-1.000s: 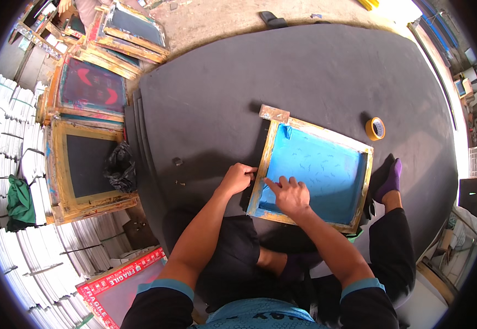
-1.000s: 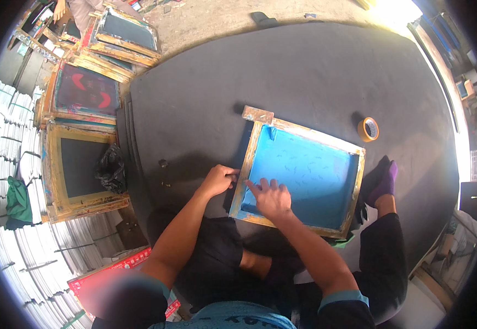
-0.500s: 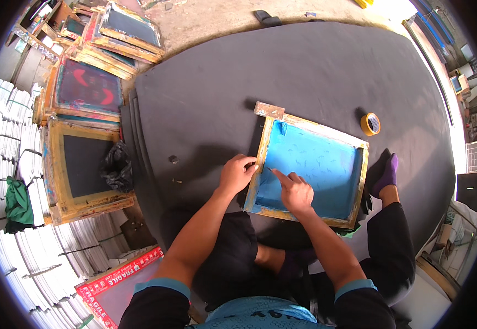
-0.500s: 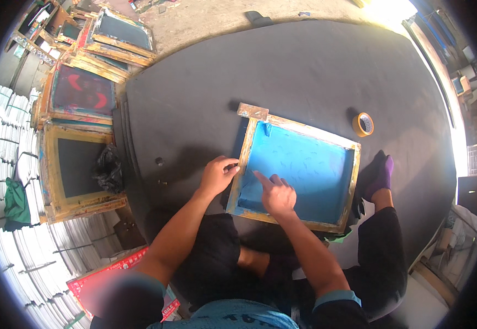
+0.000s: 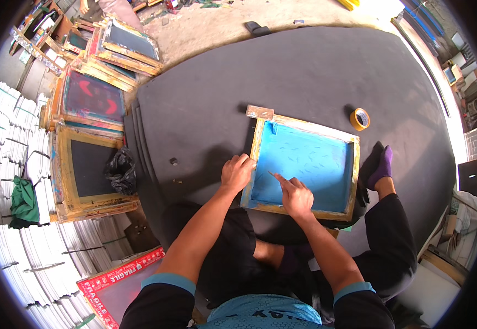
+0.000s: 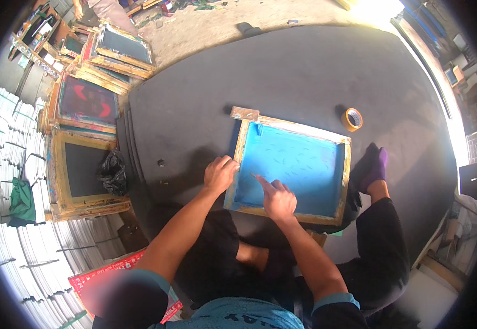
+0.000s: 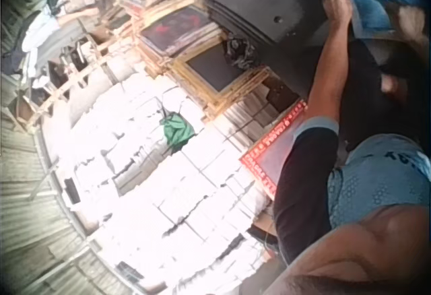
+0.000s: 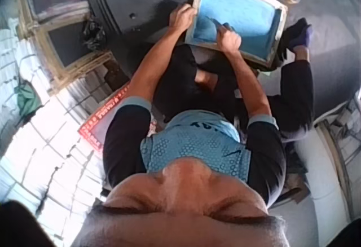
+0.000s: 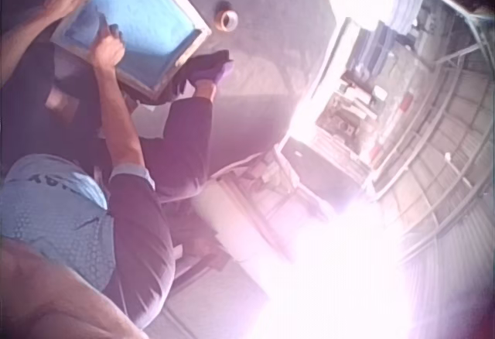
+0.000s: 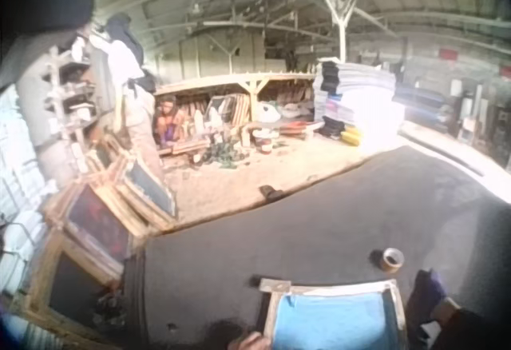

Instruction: The person sits on the floor and uses a small metal tool to scrape and clean the edges of a blue screen printing frame. They repeatedly remove dried material from the frame's border and occasionally wipe the tool on a nearby cloth.

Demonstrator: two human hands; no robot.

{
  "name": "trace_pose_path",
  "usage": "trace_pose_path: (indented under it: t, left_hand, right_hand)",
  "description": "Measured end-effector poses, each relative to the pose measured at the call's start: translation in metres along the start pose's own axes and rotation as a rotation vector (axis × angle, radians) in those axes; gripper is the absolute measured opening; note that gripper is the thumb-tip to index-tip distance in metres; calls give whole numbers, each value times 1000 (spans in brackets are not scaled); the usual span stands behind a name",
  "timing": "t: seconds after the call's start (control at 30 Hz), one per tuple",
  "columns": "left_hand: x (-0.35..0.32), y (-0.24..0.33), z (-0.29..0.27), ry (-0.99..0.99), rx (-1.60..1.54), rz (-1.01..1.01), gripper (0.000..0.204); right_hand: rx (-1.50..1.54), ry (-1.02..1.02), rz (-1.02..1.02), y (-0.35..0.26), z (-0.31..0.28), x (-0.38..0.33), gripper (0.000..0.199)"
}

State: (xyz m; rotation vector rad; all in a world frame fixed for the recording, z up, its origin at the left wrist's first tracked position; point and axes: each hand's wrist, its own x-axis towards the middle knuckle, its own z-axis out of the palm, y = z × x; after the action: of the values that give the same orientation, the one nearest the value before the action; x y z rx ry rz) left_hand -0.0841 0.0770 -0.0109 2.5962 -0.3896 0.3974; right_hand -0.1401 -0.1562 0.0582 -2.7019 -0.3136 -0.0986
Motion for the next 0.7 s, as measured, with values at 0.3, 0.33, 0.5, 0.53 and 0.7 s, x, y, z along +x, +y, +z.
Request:
trace_pose_path:
  t: [0.3,0.33,0.5,0.53,0.7]
  left_hand:
    - [-8,-4,11,-148,143,-39,13]
    - [-8,-2,10,-161,130,-43,13]
    - [-12,5,-5,-135,61,-39,13]
    - [-14,6,-9,-138,51,-48,13]
    - [-23,13,-26,-202,2,-94,14]
  right_hand:
    - [16,8,-2,-2,-4,-6,39]
    - [12,0,1,-2,-2,-5,39]
    - [0,-52,1,-3,16,5,41]
    - [-1,-64,-5,-5,19,8,41]
    - [-14,-132,3,-8,33,22,43]
